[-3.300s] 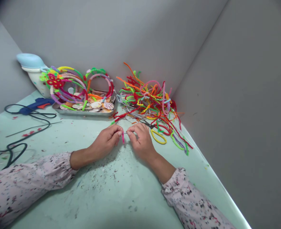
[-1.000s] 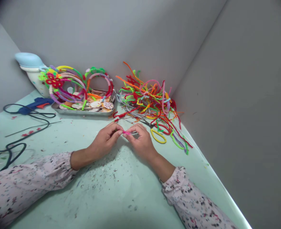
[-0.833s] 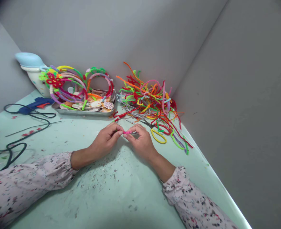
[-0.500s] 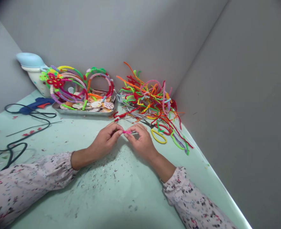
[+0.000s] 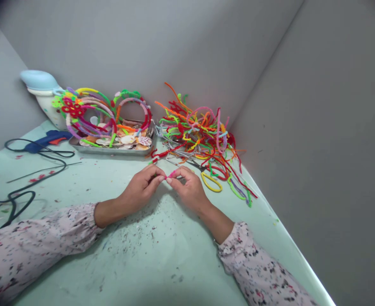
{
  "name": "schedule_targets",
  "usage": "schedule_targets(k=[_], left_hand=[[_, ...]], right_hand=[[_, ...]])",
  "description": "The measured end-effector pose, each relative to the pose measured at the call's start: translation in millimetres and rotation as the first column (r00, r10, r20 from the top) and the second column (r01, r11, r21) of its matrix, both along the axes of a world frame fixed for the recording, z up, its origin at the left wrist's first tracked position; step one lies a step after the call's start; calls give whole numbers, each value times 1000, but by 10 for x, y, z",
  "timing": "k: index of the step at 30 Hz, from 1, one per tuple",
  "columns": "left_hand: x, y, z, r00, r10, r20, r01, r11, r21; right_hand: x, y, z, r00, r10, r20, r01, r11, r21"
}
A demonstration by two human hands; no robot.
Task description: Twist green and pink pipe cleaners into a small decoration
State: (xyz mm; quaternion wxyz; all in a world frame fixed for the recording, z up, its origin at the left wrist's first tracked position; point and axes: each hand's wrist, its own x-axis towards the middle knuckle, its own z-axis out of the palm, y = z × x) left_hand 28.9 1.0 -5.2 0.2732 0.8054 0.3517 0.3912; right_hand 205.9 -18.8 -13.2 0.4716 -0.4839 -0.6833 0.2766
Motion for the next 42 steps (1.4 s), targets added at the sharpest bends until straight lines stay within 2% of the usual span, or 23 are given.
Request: schedule_targets(k=[8, 22, 33, 38, 42], left_hand=[[1, 4, 6, 1000, 22, 10, -22, 1000, -3], [13, 7, -16, 1000, -12, 2, 12, 1000, 21], [16, 7, -21, 1000, -23, 7, 23, 1000, 22], [6, 17, -13, 999, 17, 33, -17, 1000, -4], [-4, 25, -11, 996, 75, 55, -73, 997, -28]], right_hand=[[-7, -4, 9, 997, -5, 72, -5, 991, 134], [-5, 8, -11, 998, 47, -34, -48, 998, -47], [-4, 11, 5, 997, 49, -61, -54, 995, -84], [-12, -9, 31, 999, -28, 20, 26, 995, 92], [-8, -26, 29, 983, -154, 95, 122, 951, 284]])
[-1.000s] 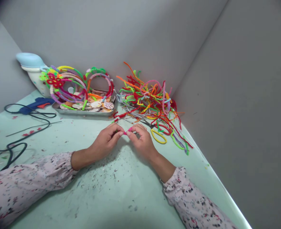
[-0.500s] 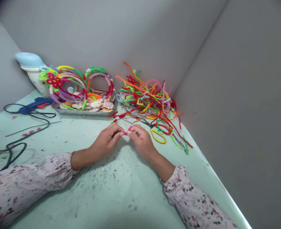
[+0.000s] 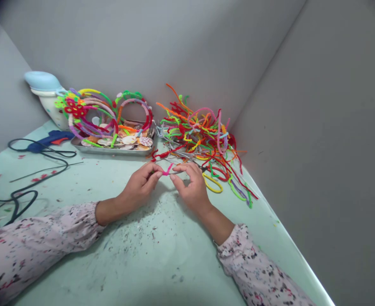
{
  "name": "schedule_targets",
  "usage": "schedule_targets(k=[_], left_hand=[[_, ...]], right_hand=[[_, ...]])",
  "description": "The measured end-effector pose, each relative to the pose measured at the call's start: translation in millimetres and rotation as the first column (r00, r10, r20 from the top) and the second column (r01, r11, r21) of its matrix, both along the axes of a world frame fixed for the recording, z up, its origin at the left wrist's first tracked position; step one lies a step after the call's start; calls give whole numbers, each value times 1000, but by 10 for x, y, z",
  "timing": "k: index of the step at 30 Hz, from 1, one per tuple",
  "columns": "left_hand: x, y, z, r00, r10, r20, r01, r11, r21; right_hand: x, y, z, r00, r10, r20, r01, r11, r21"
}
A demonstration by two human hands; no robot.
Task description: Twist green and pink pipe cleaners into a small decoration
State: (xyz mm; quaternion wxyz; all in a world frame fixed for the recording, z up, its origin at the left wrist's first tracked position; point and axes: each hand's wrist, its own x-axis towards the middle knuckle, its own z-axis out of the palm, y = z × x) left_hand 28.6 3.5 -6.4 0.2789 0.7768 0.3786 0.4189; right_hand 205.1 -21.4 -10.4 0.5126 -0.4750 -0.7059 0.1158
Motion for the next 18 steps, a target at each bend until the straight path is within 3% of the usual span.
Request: schedule_targets(k=[6, 18], left_hand=[[0, 1, 2, 1000, -6, 7, 6, 1000, -26], [7, -16, 19, 1000, -28, -2, 28, 999, -29]], right_hand=[[-18, -10, -6, 988, -57, 141, 32, 985, 172], [-20, 8, -8, 974, -69, 216, 26, 980, 197]])
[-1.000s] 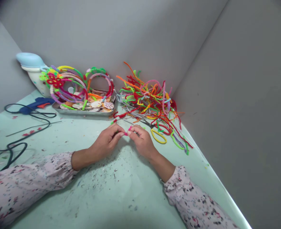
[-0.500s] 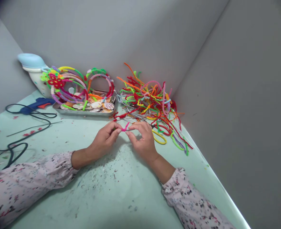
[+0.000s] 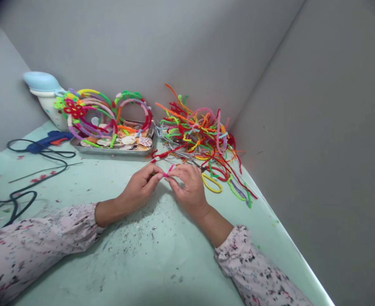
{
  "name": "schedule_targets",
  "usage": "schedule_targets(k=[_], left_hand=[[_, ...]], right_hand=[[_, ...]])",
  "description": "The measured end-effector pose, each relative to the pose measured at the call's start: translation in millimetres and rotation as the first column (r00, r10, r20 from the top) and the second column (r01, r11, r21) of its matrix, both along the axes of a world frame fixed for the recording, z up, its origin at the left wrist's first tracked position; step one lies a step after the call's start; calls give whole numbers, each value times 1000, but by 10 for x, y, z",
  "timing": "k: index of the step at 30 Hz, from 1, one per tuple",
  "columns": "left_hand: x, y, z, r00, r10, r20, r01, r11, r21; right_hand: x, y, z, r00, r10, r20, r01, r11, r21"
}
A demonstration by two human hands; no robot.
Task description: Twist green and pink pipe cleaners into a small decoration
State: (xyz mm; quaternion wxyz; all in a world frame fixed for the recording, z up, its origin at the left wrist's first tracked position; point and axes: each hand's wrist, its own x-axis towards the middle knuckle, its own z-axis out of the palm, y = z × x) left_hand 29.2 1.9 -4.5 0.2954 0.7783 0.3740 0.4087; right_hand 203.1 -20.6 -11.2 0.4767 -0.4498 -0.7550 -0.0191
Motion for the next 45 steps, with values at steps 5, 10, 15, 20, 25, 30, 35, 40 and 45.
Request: schedule_targets(k=[5, 10, 15, 20, 25, 30, 35, 40, 45], left_hand=[[0, -3, 5, 1000, -2, -1, 2, 1000, -22], [-9, -4, 8, 1000, -23, 9, 23, 1000, -19], [-17, -11, 6, 999, -45, 19, 46, 999, -24], [-11, -15, 8, 999, -43, 31, 43, 999, -31], [-13, -12, 12, 999, -37, 22, 37, 999, -29], [-14, -14, 8, 999, -33, 16, 33, 999, -18], [-16, -16, -2, 999, -28, 15, 28, 1000, -7], [-21, -6, -5, 999, -26, 20, 27, 1000, -7], [-17, 0, -1, 1000, -27, 16, 27, 1000, -7]], right_hand=[[2, 6, -15, 1000, 10, -16, -9, 1000, 8], [-6, -2, -12, 1000, -1, -31, 0, 1000, -25], [-4, -4, -10, 999, 14, -38, -14, 1000, 5], [-1, -10, -9, 999, -13, -30, 13, 1000, 2], [-2, -8, -6, 1000, -20, -14, 21, 999, 28], [-1, -10, -6, 1000, -14, -11, 15, 1000, 7], [-6, -11, -3, 999, -15, -33, 15, 1000, -9], [-13, -17, -5, 998, -23, -54, 21, 999, -39], [-11, -20, -3, 996, -13, -85, 5, 996, -92]])
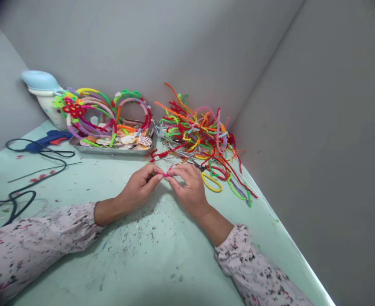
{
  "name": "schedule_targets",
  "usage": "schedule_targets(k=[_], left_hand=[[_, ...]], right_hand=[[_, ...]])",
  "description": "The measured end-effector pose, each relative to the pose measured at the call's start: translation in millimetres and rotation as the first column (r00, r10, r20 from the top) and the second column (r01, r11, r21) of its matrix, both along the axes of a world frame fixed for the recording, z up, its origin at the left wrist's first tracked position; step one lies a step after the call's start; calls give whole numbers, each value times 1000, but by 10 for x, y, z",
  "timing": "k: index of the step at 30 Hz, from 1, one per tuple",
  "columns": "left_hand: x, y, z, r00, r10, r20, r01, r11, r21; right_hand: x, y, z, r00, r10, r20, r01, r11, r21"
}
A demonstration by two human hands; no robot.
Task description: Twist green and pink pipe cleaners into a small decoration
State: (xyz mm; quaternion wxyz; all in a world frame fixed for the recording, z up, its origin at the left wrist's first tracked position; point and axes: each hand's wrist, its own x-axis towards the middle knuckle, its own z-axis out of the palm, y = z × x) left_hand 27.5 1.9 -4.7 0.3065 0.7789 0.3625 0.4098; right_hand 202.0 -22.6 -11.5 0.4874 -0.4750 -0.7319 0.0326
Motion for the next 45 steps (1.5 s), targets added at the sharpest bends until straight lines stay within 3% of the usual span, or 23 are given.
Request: schedule_targets(k=[17, 25, 45], left_hand=[[2, 5, -21, 1000, -1, -6, 1, 1000, 29], [13, -1, -19, 1000, 9, 10, -9, 999, 35], [15, -8, -28, 1000, 3, -9, -2, 998, 60]], right_hand=[[-8, 9, 2, 988, 80, -132, -103, 978, -179], [0, 9, 2, 995, 53, -85, -60, 995, -80], [9, 26, 5, 996, 94, -3, -94, 994, -49]])
